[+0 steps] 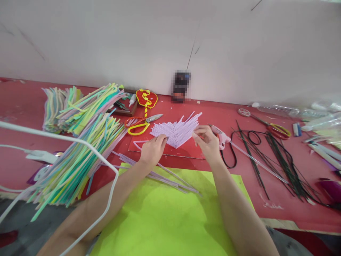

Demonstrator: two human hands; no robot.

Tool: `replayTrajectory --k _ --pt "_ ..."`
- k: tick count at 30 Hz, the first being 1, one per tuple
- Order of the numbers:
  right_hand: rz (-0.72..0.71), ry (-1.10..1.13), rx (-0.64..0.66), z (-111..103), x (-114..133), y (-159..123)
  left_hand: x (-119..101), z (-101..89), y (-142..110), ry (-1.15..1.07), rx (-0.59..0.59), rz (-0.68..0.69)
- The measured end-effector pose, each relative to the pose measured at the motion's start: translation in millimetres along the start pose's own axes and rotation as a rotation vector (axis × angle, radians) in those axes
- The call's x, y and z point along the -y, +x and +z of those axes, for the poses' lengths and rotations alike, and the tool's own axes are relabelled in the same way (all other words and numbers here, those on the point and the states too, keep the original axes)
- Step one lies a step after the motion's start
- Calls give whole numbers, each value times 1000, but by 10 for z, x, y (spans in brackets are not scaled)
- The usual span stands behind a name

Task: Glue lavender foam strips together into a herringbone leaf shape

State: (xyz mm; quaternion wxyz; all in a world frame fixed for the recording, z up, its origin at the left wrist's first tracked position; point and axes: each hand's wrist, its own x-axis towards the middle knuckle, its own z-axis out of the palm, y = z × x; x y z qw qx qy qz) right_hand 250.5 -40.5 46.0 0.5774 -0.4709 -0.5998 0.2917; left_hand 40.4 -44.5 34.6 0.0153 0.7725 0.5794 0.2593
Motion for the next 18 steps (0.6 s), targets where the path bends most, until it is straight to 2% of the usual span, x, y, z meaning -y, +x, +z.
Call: replayTrajectory --k 4,7,10,13,18 --pt "231 -59 248 89 -23 -31 18 39 -7 -15 -40 106" --pt "249 -65 370 147 -11 -67 24 74 -13 -51 -31 245" --pt "201 -194 332 162 3 -85 21 94 -19 -88 -5 306" --pt "181 -318 274 153 18 -86 18 97 -25 -91 18 291" --pt "225 -206 362 142 78 -103 23 59 -14 -81 -17 135"
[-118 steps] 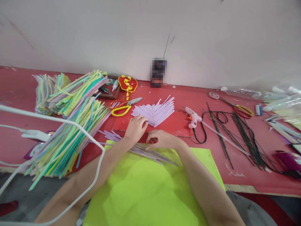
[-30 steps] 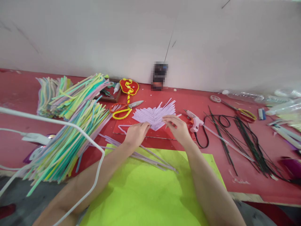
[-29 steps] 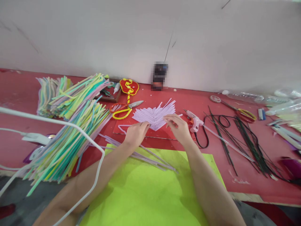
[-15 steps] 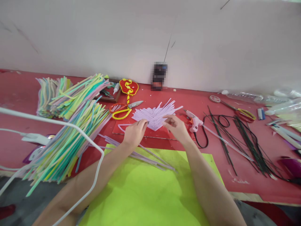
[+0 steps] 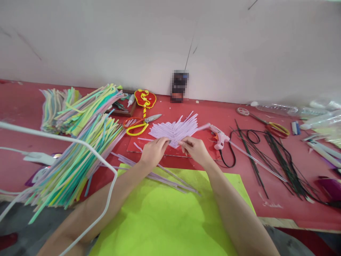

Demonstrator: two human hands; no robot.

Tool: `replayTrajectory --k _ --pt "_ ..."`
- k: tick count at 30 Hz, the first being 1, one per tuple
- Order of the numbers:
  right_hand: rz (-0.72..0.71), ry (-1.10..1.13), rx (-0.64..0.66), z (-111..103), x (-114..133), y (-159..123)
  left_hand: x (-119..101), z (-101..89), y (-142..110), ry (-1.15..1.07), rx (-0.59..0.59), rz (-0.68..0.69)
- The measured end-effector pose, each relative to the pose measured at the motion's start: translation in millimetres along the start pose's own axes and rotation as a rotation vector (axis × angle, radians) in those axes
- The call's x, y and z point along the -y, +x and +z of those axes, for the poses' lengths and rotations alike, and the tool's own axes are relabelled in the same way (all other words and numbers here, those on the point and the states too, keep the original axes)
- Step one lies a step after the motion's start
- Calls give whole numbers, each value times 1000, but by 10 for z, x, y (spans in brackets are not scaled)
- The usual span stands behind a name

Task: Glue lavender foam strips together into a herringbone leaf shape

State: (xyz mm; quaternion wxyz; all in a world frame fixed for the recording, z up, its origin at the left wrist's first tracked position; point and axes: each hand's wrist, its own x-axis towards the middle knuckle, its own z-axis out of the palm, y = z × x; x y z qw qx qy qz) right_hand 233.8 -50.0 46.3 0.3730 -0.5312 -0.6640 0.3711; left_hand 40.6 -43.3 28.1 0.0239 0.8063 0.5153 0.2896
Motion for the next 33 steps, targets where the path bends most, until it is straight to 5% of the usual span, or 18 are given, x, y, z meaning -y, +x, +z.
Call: replayTrajectory --k 3,8,10,14,21,28,33 --pt "36 66 137 -3 43 -38 4 -31 15 4 -22 -103" --pt "148 -3 748 -78 101 -68 8 -24 11 19 -106 -83" --pt "94 -53 832 -131 113 -62 12 -14 1 -10 -169 -23" --pt "19 -66 699 -191 105 -57 17 -16 -15 -64 -229 45" --pt "-22 52 386 -106 40 -38 -1 -34 -23 -64 -139 95" --pt "-115 223 111 -88 57 -25 -13 -14 16 -178 89 178" --pt "-163 293 -187 -121 -24 26 -48 6 7 -542 -55 36"
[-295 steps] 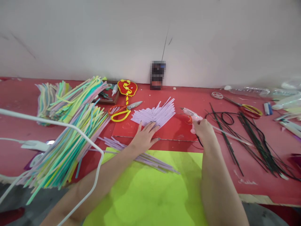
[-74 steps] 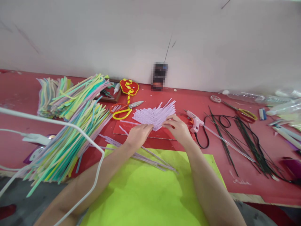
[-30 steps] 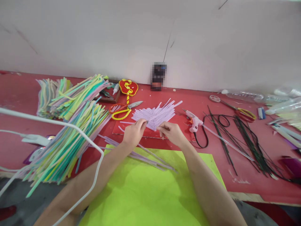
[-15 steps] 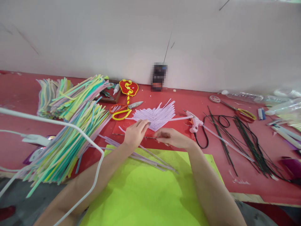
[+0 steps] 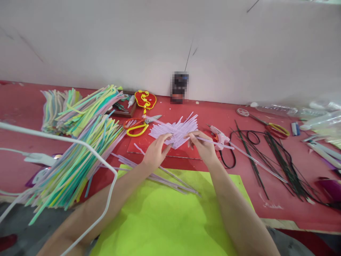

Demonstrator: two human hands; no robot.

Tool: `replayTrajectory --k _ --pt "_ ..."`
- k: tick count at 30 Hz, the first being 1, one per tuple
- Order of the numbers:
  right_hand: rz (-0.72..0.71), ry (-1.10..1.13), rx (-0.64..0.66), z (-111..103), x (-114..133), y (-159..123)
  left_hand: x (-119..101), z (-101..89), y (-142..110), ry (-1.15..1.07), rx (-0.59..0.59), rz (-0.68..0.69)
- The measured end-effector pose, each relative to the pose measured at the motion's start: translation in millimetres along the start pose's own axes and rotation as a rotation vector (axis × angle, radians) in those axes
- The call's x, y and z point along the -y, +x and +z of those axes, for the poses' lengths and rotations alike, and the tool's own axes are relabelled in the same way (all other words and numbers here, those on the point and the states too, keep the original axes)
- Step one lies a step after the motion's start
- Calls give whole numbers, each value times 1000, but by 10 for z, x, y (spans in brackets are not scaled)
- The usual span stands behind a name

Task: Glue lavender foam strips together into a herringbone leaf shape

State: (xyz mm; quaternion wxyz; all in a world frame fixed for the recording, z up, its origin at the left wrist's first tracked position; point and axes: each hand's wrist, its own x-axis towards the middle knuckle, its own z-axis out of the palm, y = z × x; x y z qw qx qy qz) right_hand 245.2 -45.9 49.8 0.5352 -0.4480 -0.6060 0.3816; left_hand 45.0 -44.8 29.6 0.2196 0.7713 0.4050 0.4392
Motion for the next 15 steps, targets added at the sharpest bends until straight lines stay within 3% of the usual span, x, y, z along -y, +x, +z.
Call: replayTrajectory --k 3,8,15 --pt "16 41 -14 -11 -1 8 35 35 31 -317 -18 -159" --pt "87 33 216 45 63 -10 96 93 97 -835 83 -439" --pt "142 68 179 43 13 10 114 100 107 -1069 -40 -642"
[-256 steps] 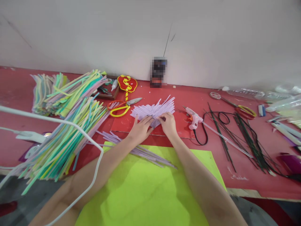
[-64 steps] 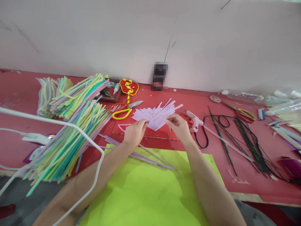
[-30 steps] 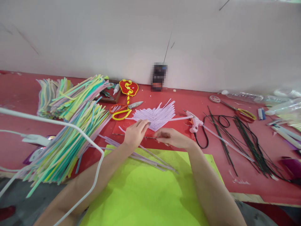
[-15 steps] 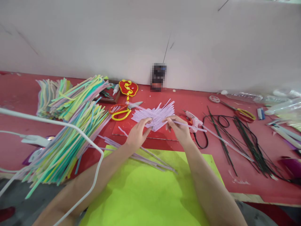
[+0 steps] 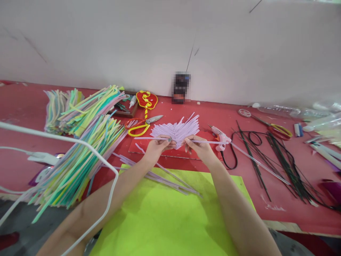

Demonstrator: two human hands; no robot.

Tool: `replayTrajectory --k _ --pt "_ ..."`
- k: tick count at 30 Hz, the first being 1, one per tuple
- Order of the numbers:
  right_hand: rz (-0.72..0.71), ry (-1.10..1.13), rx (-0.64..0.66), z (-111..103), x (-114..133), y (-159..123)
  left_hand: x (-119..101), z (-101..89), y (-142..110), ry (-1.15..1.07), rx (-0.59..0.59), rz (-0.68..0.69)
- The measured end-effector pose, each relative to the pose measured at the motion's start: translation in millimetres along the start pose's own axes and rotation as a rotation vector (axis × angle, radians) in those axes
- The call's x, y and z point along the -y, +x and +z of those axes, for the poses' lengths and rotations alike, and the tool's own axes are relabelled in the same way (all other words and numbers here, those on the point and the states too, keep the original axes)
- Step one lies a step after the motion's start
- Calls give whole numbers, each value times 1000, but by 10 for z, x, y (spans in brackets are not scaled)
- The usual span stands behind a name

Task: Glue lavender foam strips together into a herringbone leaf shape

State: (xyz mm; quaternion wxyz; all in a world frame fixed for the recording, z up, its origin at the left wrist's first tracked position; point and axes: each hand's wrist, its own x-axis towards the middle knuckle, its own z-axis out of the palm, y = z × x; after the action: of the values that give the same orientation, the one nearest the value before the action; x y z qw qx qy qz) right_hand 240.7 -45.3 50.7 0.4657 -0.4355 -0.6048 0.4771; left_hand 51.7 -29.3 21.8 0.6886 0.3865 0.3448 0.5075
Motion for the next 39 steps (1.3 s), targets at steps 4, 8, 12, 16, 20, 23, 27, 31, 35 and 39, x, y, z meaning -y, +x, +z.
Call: replayTrajectory --k 4,8,12,16,20,23,27,31,35,39 --pt "25 103 -61 5 -38 24 -11 -6 22 -13 -56 6" --pt "72 123 -164 127 -71 37 -35 34 -25 33 -33 24" --pt "125 89 -191 270 -107 25 -65 77 -71 120 -26 67" --pt "131 86 -206 318 -144 17 -53 67 -50 87 -18 50" --pt "125 80 -187 305 -138 19 -15 23 -15 64 -36 32" --pt "139 114 -138 284 -99 11 -3 -10 11 35 -91 46" --pt "234 140 20 251 -67 -9 -16 -34 35 -32 -149 46" --pt "152 132 76 225 -98 -8 -22 -35 31 -57 -138 47" --pt "159 168 -8 231 -104 -5 -12 -17 17 -38 -94 48" --pt "172 196 -48 269 -68 -7 -25 7 -1 26 -51 57"
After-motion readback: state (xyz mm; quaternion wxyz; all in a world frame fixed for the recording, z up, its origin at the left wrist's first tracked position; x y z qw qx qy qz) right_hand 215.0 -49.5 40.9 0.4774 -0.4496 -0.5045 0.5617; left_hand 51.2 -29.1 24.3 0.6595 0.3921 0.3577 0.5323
